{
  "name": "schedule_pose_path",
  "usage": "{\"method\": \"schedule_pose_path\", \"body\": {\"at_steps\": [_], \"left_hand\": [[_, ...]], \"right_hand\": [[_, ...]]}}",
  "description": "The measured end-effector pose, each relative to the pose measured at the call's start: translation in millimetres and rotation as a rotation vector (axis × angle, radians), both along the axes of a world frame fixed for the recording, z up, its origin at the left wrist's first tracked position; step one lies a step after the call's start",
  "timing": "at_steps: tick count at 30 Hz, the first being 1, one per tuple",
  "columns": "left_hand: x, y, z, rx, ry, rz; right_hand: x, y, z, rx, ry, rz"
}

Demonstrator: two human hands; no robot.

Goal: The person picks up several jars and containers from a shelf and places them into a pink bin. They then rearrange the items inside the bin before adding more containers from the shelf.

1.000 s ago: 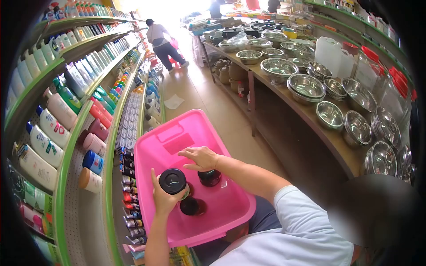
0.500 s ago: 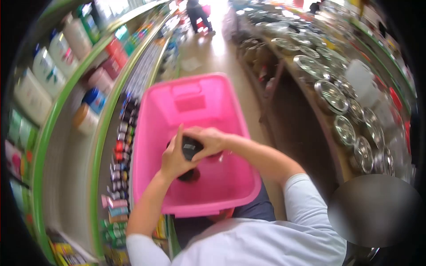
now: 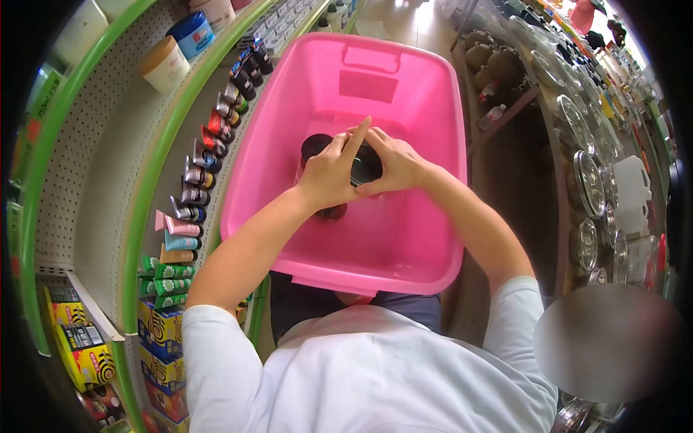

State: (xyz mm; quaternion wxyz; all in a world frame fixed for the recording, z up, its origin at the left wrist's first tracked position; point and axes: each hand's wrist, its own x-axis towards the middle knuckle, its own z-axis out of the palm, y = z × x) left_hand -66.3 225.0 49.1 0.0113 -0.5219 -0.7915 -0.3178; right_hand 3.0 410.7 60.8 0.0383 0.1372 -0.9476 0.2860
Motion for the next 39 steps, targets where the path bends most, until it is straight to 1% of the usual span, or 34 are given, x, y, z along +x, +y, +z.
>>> {"method": "schedule_pose_path", "body": {"at_steps": [3, 5, 7, 8, 9, 10, 11, 12, 13, 14, 15, 16, 17, 19, 20, 21, 23, 24, 26, 27, 29, 30, 32, 33, 35, 36, 38, 39], "left_hand": [[1, 0, -9, -0.007, -0.037, -0.002], [-1, -3, -7, -0.02, -0.061, 0.007], [-3, -14, 8, -0.229, -0.038, 0.11], [-3, -22, 15, -0.29, 0.01, 0.151], [-1, -32, 25, -0.297, 0.0, 0.145], [3, -45, 38, -0.418, 0.037, 0.118], [8, -57, 47, -0.538, 0.074, 0.09], [15, -69, 54, -0.543, 0.062, 0.085], [24, -82, 59, -0.452, -0.006, 0.046], [33, -94, 60, -0.361, -0.071, 0.013], [41, -105, 56, -0.363, -0.081, 0.018], [49, -114, 52, -0.281, -0.097, 0.011], [54, -122, 47, -0.197, -0.112, 0.002], [61, -132, 32, -0.208, -0.184, 0.04], [62, -134, 26, -0.221, -0.245, 0.079], [62, -132, 24, -0.218, -0.258, 0.084], [64, -124, 25, -0.054, -0.135, 0.105], [64, -124, 24, -0.075, -0.146, 0.101], [62, -123, 28, -0.082, -0.154, 0.103], [61, -123, 30, -0.09, -0.15, 0.11], [61, -123, 29, -0.095, -0.144, 0.115], [60, -123, 29, -0.096, -0.153, 0.108], [58, -122, 30, -0.106, -0.166, 0.091], [57, -122, 30, -0.114, -0.169, 0.089], [56, -121, 30, -0.108, -0.169, 0.077], [56, -122, 30, -0.111, -0.17, 0.075], [56, -122, 30, -0.109, -0.15, 0.075], [56, -121, 29, -0.11, -0.151, 0.077]], "right_hand": [[1, -1, -4, 0.035, -0.007, -0.013], [1, -2, 0, 0.131, -0.073, -0.051], [3, -1, -7, 0.132, -0.074, -0.064], [4, 1, -12, 0.186, -0.107, -0.054], [4, 2, -17, 0.241, -0.14, -0.044], [5, 1, -21, 0.295, -0.156, -0.023], [6, 0, -25, 0.289, -0.173, -0.025], [5, -1, -29, 0.342, -0.253, 0.012], [3, -3, -33, 0.396, -0.331, 0.052], [3, -5, -37, 0.394, -0.34, 0.059], [6, -8, -42, 0.432, -0.36, 0.139], [6, -11, -46, 0.472, -0.379, 0.218], [5, -14, -50, 0.475, -0.385, 0.224], [5, -22, -58, 0.666, -0.499, 0.415], [4, -24, -69, 0.789, -0.481, 0.524], [1, -26, -72, 0.79, -0.49, 0.534], [-2, -28, -76, 0.998, -0.483, 0.721], [-5, -24, -78, 0.998, -0.493, 0.727], [-9, -16, -82, 0.968, -0.455, 0.626], [-12, -14, -84, 0.968, -0.463, 0.63], [-17, -11, -89, 0.998, -0.537, 0.561], [-16, -8, -95, 0.994, -0.541, 0.566], [-11, -3, -110, 1.061, -0.455, 0.622], [-9, -1, -112, 1.052, -0.457, 0.623], [-6, 3, -115, 1.025, -0.301, 0.604], [-4, 3, -116, 1.022, -0.303, 0.604], [-2, 5, -119, 1.033, -0.158, 0.59], [-11, -1, -109, 1.031, -0.158, 0.592]]}}
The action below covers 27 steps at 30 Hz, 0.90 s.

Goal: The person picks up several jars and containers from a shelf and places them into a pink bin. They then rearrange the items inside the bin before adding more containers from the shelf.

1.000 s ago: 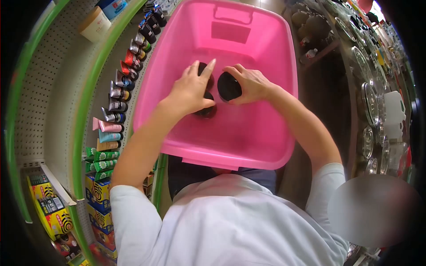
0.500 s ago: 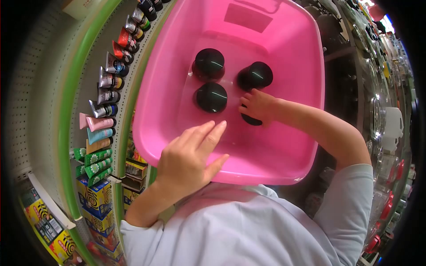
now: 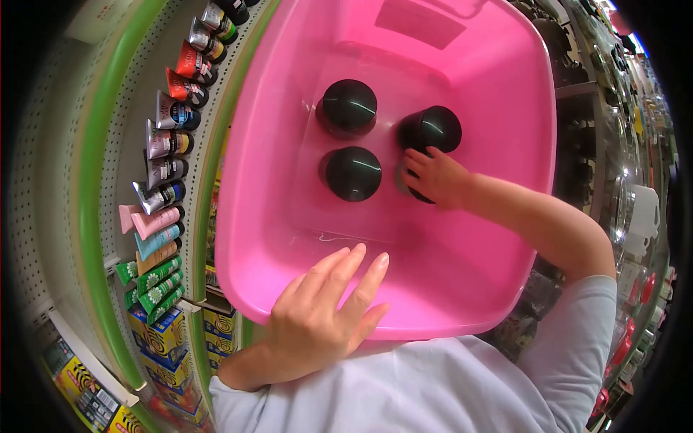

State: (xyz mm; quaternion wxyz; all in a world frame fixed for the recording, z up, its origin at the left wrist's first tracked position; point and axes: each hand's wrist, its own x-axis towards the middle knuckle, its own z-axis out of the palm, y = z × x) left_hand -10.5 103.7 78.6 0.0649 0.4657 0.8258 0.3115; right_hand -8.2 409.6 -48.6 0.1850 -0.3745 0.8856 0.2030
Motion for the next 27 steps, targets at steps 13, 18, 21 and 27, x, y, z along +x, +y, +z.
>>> {"method": "schedule_pose_path", "body": {"at_steps": [13, 18, 21, 27], "left_hand": [[0, 1, 0, -0.007, -0.027, 0.018], [0, 1, 1, -0.044, -0.021, 0.02], [0, 0, -1, -0.032, -0.018, 0.016], [1, -2, -1, -0.024, 0.004, 0.028]], "right_hand": [[-164, -92, -13, -0.418, 0.04, -0.815], [-162, -83, -17, -0.274, -0.033, -0.801], [-160, -73, -16, -0.221, -0.033, -0.813], [-151, -52, -14, -0.208, -0.029, -0.907]]}}
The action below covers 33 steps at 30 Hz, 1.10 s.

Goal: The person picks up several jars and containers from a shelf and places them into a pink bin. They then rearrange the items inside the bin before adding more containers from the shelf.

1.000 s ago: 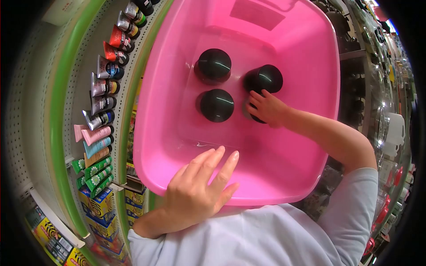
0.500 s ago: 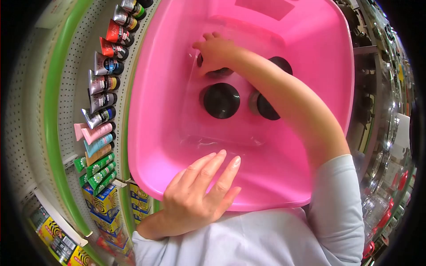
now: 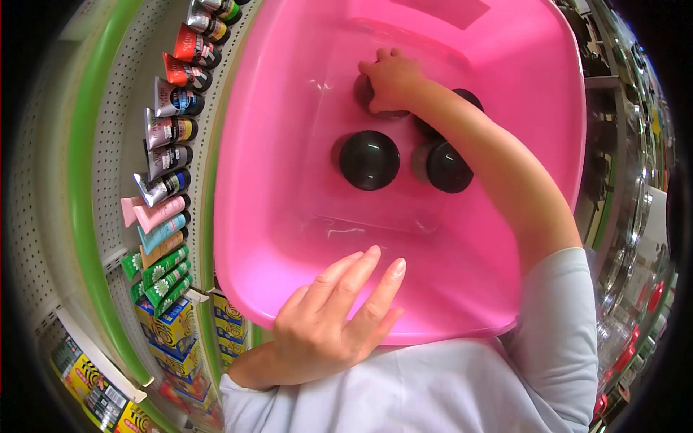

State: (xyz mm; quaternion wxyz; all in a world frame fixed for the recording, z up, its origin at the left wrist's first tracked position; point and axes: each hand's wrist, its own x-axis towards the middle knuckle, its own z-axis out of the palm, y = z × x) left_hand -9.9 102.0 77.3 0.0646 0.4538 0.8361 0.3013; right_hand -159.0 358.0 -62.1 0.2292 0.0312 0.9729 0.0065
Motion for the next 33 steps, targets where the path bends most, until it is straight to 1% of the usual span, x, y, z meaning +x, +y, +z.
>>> {"method": "schedule_pose_path", "body": {"at_steps": [2, 3, 5, 7, 9, 10, 12, 13, 15, 18, 21, 26, 28, 30, 31, 33], "left_hand": [[1, 0, 0, 0.014, -0.005, 0.0], [0, -1, 0, 0.01, -0.003, 0.003], [0, -1, 0, 0.022, -0.007, -0.014], [0, -1, -1, 0.033, -0.001, -0.015], [0, -1, -1, 0.042, 0.009, -0.02], [1, 0, 0, 0.042, 0.007, -0.013], [2, 0, 0, 0.046, 0.012, -0.006], [2, -1, 0, 0.042, 0.01, 0.001], [3, -1, 0, 0.038, 0.011, 0.009], [4, -1, 1, 0.038, 0.011, 0.018], [5, 0, 0, 0.046, 0.038, 0.023], [7, 1, 0, 0.043, 0.038, 0.05], [7, 1, 0, 0.038, 0.042, 0.042], [8, 1, -1, 0.031, 0.043, 0.04], [8, 2, -1, 0.031, 0.051, 0.043], [10, 2, -1, 0.034, 0.062, 0.044]], "right_hand": [[5, 3, 4, 0.094, 0.036, 0.109], [8, -2, 7, 0.09, 0.038, 0.112], [17, -11, 14, 0.002, 0.221, 0.276], [34, -33, 31, -0.37, 0.1, 0.346], [62, -59, 18, -0.266, 0.014, 0.524], [76, -65, 8, -0.263, 0.021, 0.524], [91, -73, 0, -0.02, 0.006, 0.676], [90, -73, 0, -0.015, 0.011, 0.678], [88, -76, 3, -0.024, -0.139, 0.617], [89, -70, 14, 0.002, -0.147, 0.621], [88, -55, 8, 0.039, -0.068, 0.657], [84, -39, 0, 0.04, -0.031, 0.646], [84, -33, 8, 0.034, -0.009, 0.655], [80, -18, 25, -0.233, 0.163, 0.539], [75, -8, 38, -0.304, 0.251, 0.455], [66, 16, 63, -0.298, 0.26, 0.219]]}}
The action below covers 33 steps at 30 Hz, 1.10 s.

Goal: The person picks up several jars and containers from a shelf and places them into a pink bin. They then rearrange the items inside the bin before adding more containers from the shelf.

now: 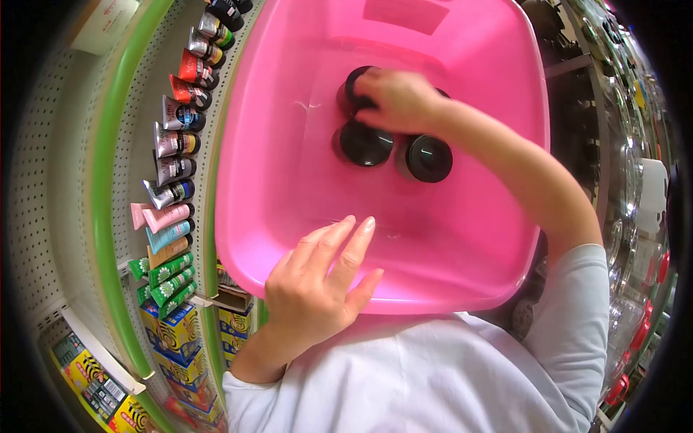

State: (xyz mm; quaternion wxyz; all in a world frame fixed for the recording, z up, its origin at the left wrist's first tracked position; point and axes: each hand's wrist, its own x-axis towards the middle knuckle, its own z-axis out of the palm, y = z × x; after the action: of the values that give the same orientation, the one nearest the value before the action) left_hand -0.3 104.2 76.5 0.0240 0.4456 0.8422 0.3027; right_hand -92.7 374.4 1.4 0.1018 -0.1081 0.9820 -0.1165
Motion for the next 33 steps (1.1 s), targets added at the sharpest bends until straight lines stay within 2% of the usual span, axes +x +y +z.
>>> {"method": "schedule_pose_path", "body": {"at_steps": [2, 6, 8, 10, 15, 27, 33], "left_hand": [[0, 1, -1, 0.005, 0.008, 0.007], [-1, 2, 1, -0.015, 0.0, -0.007], [0, 2, -1, -0.033, 0.022, 0.008], [0, 3, 0, -0.042, 0.027, 0.004], [0, 5, 4, -0.058, -0.013, -0.018], [0, 8, 1, -0.069, 0.007, -0.005], [-1, 9, 3, -0.069, -0.062, -0.019]], "right_hand": [[-3, 30, 9, 0.126, -0.073, -0.199], [15, 71, -13, 0.32, -0.247, -0.308], [24, 75, -21, 0.351, -0.483, -0.308], [26, 73, -30, 0.291, -0.45, -0.316], [23, 67, -39, 0.332, -0.358, -0.329], [17, 66, -49, 0.369, -0.36, -0.476], [13, 65, -32, 0.422, -0.409, -0.372]]}}
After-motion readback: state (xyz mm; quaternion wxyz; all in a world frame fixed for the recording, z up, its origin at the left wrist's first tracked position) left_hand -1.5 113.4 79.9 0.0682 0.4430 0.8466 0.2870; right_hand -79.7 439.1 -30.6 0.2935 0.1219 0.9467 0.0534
